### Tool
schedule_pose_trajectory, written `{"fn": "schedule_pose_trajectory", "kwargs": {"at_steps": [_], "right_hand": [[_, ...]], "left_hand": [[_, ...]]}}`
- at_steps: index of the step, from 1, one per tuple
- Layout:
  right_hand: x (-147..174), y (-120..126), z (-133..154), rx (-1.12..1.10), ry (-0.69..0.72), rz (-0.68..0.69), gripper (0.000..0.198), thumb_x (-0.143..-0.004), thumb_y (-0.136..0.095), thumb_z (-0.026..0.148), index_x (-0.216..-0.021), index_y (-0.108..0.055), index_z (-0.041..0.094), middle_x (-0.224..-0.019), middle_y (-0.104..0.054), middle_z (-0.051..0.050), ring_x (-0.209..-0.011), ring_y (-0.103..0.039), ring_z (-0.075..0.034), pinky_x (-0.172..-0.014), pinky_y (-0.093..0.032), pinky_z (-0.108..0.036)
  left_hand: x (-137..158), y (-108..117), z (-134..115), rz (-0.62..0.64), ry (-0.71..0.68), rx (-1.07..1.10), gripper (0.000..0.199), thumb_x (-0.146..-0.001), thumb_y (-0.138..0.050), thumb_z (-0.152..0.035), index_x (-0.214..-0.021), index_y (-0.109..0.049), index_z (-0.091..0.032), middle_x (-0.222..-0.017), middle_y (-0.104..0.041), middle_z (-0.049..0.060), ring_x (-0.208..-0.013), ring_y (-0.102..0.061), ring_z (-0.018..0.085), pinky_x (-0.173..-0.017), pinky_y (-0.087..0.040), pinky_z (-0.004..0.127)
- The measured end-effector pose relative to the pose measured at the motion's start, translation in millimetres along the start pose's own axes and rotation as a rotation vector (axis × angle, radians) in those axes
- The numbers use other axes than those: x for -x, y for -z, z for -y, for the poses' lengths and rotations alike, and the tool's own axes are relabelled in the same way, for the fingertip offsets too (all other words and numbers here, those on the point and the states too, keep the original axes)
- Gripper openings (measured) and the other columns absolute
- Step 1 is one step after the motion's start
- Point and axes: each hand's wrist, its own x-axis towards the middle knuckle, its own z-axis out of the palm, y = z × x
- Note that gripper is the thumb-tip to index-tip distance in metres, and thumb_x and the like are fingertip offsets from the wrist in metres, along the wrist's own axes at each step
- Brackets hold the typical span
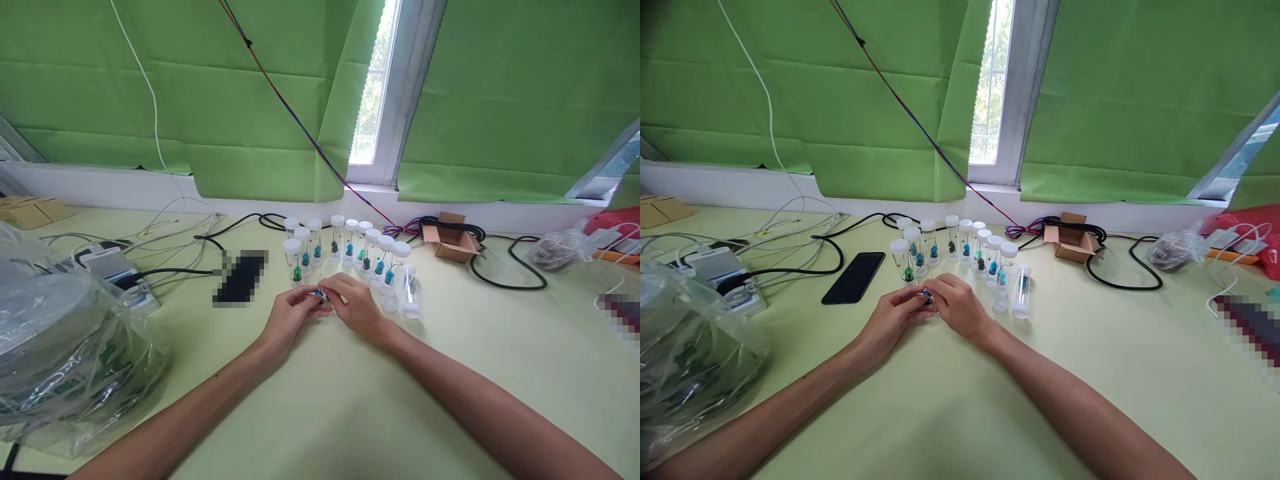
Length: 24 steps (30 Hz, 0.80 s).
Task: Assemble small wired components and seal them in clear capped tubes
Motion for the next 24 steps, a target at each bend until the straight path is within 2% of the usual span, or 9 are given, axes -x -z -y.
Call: {"fn": "schedule_pose_trajectory", "kwargs": {"at_steps": [9,24], "right_hand": [[3.6,-1.9,0.3,-0.016,-0.015,-0.033,0.021,-0.096,-0.047,0.013,-0.098,-0.067,0.019,-0.085,-0.067,-0.007,-0.079,-0.063,-0.017,-0.069,-0.050,-0.028],[8.3,-4.6,-0.3,0.019,-0.050,-0.048,0.021,-0.096,-0.049,0.016,-0.100,-0.068,0.022,-0.090,-0.069,-0.006,-0.085,-0.065,-0.018,-0.074,-0.053,-0.029]], "left_hand": [[-1.6,0.0,0.8,-0.033,0.015,0.016,0.022,-0.073,-0.073,-0.024,-0.091,-0.074,-0.012,-0.086,-0.074,0.006,-0.074,-0.072,0.018,-0.074,-0.059,0.027],[-4.2,0.0,2.7,-0.078,-0.004,-0.066,0.029,-0.072,-0.075,-0.029,-0.094,-0.072,-0.011,-0.084,-0.075,0.008,-0.071,-0.073,0.019,-0.076,-0.059,0.030]]}}
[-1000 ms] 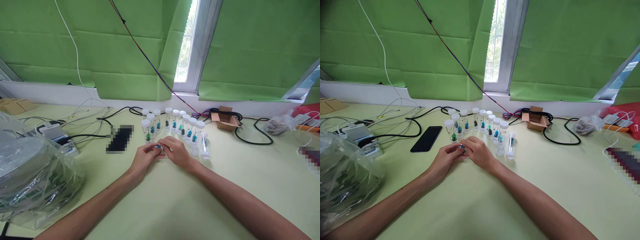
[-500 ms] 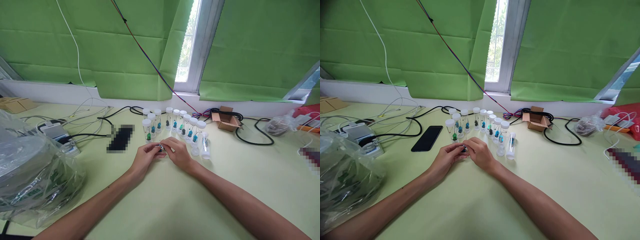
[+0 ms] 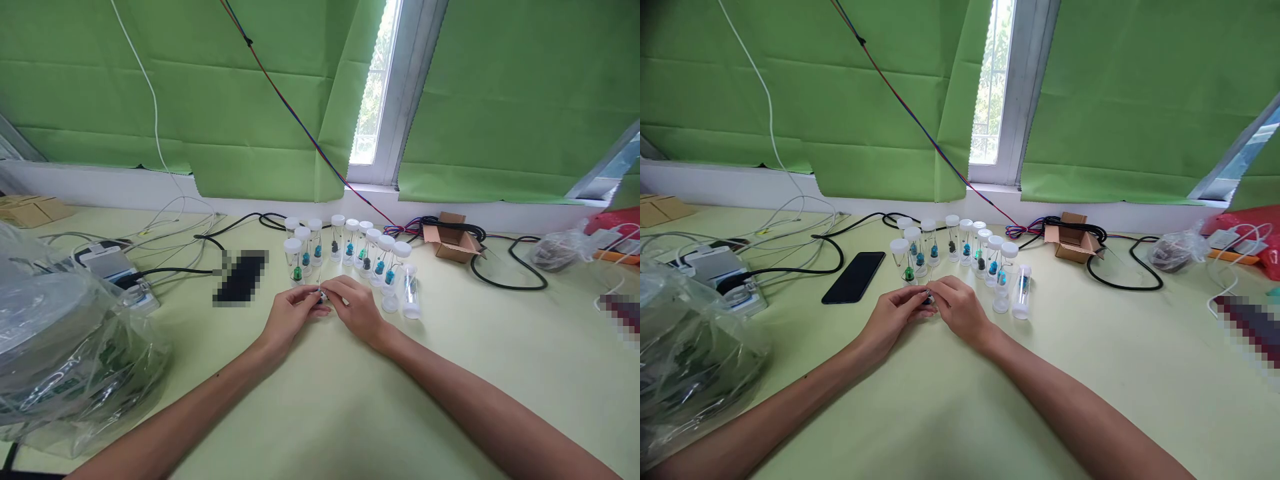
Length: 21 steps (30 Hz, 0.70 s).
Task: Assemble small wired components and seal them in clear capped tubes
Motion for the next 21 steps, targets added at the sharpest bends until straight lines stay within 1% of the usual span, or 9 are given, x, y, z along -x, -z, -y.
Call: {"fn": "schedule_pose_trajectory", "kwargs": {"at_steps": [7,11,16,21], "right_hand": [[1.7,-1.8,2.8,0.074,0.006,-0.005,0.026,-0.098,-0.046,0.017,-0.113,-0.066,0.023,-0.097,-0.067,-0.008,-0.091,-0.063,-0.019,-0.077,-0.053,-0.032],[1.8,-1.2,6.3,0.072,-0.012,0.003,0.028,-0.099,-0.047,0.018,-0.120,-0.063,0.023,-0.100,-0.066,-0.009,-0.094,-0.063,-0.020,-0.079,-0.054,-0.033],[3.0,4.2,12.9,0.052,-0.048,0.041,0.030,-0.098,-0.050,0.022,-0.127,-0.059,0.022,-0.107,-0.064,-0.012,-0.099,-0.062,-0.022,-0.083,-0.055,-0.036],[5.7,11.7,21.5,0.062,-0.084,0.044,0.031,-0.100,-0.046,0.024,-0.128,-0.057,0.021,-0.108,-0.064,-0.012,-0.103,-0.061,-0.024,-0.088,-0.053,-0.039]], "left_hand": [[0.9,-1.3,-1.4,-0.025,0.001,-0.010,0.028,-0.070,-0.076,-0.029,-0.091,-0.073,-0.011,-0.084,-0.075,0.007,-0.070,-0.072,0.018,-0.075,-0.059,0.030],[1.7,-1.0,-1.8,-0.024,-0.014,-0.012,0.029,-0.071,-0.075,-0.031,-0.092,-0.073,-0.011,-0.086,-0.075,0.008,-0.071,-0.072,0.018,-0.076,-0.059,0.032],[0.2,0.1,0.2,-0.030,-0.022,-0.033,0.029,-0.072,-0.074,-0.029,-0.095,-0.073,-0.011,-0.088,-0.076,0.009,-0.072,-0.073,0.019,-0.080,-0.058,0.034],[1.0,-1.5,1.5,-0.030,-0.048,-0.095,0.033,-0.072,-0.075,-0.034,-0.096,-0.071,-0.012,-0.085,-0.076,0.008,-0.070,-0.073,0.022,-0.076,-0.059,0.036]]}}
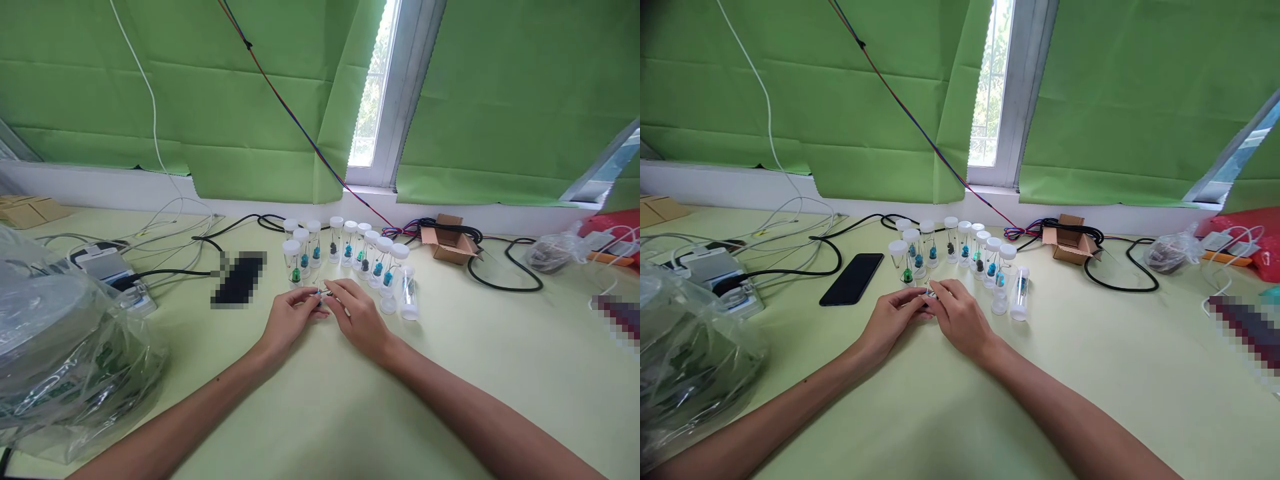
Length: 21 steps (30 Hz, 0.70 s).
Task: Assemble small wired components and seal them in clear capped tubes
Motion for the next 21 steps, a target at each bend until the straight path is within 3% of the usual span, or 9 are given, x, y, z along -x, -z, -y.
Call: {"fn": "schedule_pose_trajectory", "kwargs": {"at_steps": [3,9,13,21], "right_hand": [[4.5,3.2,5.0,-0.036,-0.077,-0.012,0.030,-0.100,-0.046,0.025,-0.127,-0.057,0.020,-0.110,-0.064,-0.013,-0.101,-0.062,-0.023,-0.086,-0.054,-0.038],[13.5,7.4,7.2,-0.244,-0.293,-0.074,0.023,-0.096,-0.053,0.028,-0.115,-0.061,0.019,-0.099,-0.065,-0.009,-0.086,-0.066,-0.019,-0.066,-0.060,-0.030],[13.7,11.2,4.3,-0.334,-0.327,-0.100,0.019,-0.093,-0.057,0.029,-0.108,-0.064,0.019,-0.096,-0.065,-0.008,-0.081,-0.066,-0.018,-0.065,-0.062,-0.029],[14.9,13.2,4.5,-0.274,-0.327,-0.057,0.014,-0.093,-0.057,0.028,-0.098,-0.067,0.019,-0.077,-0.065,-0.003,-0.058,-0.060,-0.014,-0.055,-0.053,-0.027]], "left_hand": [[1.7,-1.6,0.7,0.022,-0.031,-0.058,0.033,-0.073,-0.074,-0.036,-0.097,-0.071,-0.013,-0.083,-0.076,0.007,-0.070,-0.074,0.023,-0.074,-0.059,0.035],[2.0,-2.1,7.0,0.080,-0.096,-0.138,0.032,-0.078,-0.071,-0.040,-0.098,-0.070,-0.015,-0.082,-0.075,0.005,-0.068,-0.073,0.022,-0.070,-0.058,0.031],[1.8,-2.2,8.2,0.077,-0.104,-0.172,0.033,-0.078,-0.071,-0.041,-0.098,-0.070,-0.015,-0.081,-0.075,0.006,-0.069,-0.073,0.023,-0.070,-0.058,0.032],[1.8,-1.0,8.6,0.063,-0.152,-0.202,0.031,-0.077,-0.071,-0.041,-0.097,-0.071,-0.017,-0.081,-0.075,0.005,-0.066,-0.073,0.022,-0.068,-0.057,0.031]]}}
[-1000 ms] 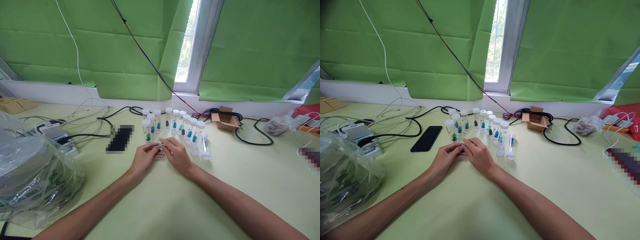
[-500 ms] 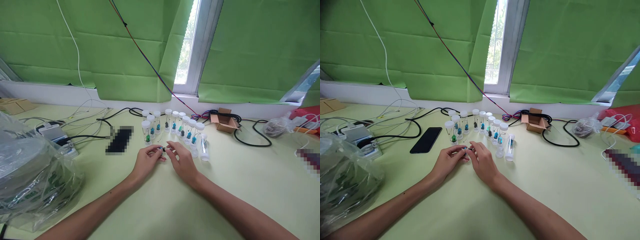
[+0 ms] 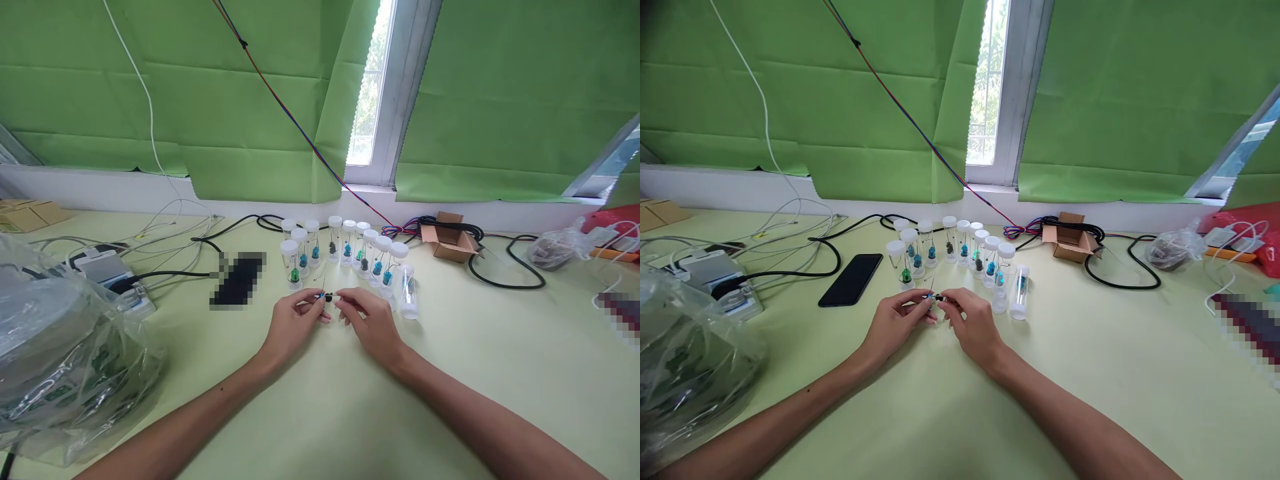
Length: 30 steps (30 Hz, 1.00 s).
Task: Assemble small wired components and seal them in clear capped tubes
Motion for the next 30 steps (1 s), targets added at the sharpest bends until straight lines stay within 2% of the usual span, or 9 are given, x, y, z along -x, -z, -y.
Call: {"fn": "schedule_pose_trajectory", "kwargs": {"at_steps": [8,17,30], "right_hand": [[-0.1,-0.6,-4.7,0.010,0.024,0.017,0.016,-0.094,-0.056,0.029,-0.093,-0.068,0.018,-0.071,-0.064,-0.002,-0.056,-0.060,-0.014,-0.054,-0.050,-0.026],[-0.3,-1.7,4.9,-0.056,-0.077,0.006,0.027,-0.093,-0.056,0.038,-0.078,-0.066,0.019,-0.064,-0.062,-0.001,-0.051,-0.058,-0.012,-0.048,-0.047,-0.024],[-3.9,-8.4,7.7,-0.495,-0.343,-0.046,0.034,-0.086,-0.065,0.045,-0.069,-0.056,0.017,-0.061,-0.064,-0.001,-0.042,-0.056,-0.011,-0.037,-0.043,-0.022]], "left_hand": [[-0.2,1.8,2.6,-0.013,-0.034,-0.012,0.034,-0.077,-0.071,-0.042,-0.099,-0.070,-0.016,-0.080,-0.074,0.005,-0.066,-0.073,0.023,-0.068,-0.058,0.032],[5.0,1.2,-2.2,-0.045,-0.117,-0.057,0.034,-0.077,-0.072,-0.041,-0.101,-0.072,-0.016,-0.079,-0.074,0.006,-0.064,-0.072,0.022,-0.066,-0.059,0.033],[8.2,-0.6,-4.3,-0.042,-0.251,-0.172,0.028,-0.083,-0.066,-0.036,-0.102,-0.072,-0.017,-0.088,-0.072,0.007,-0.067,-0.071,0.020,-0.065,-0.060,0.031]]}}
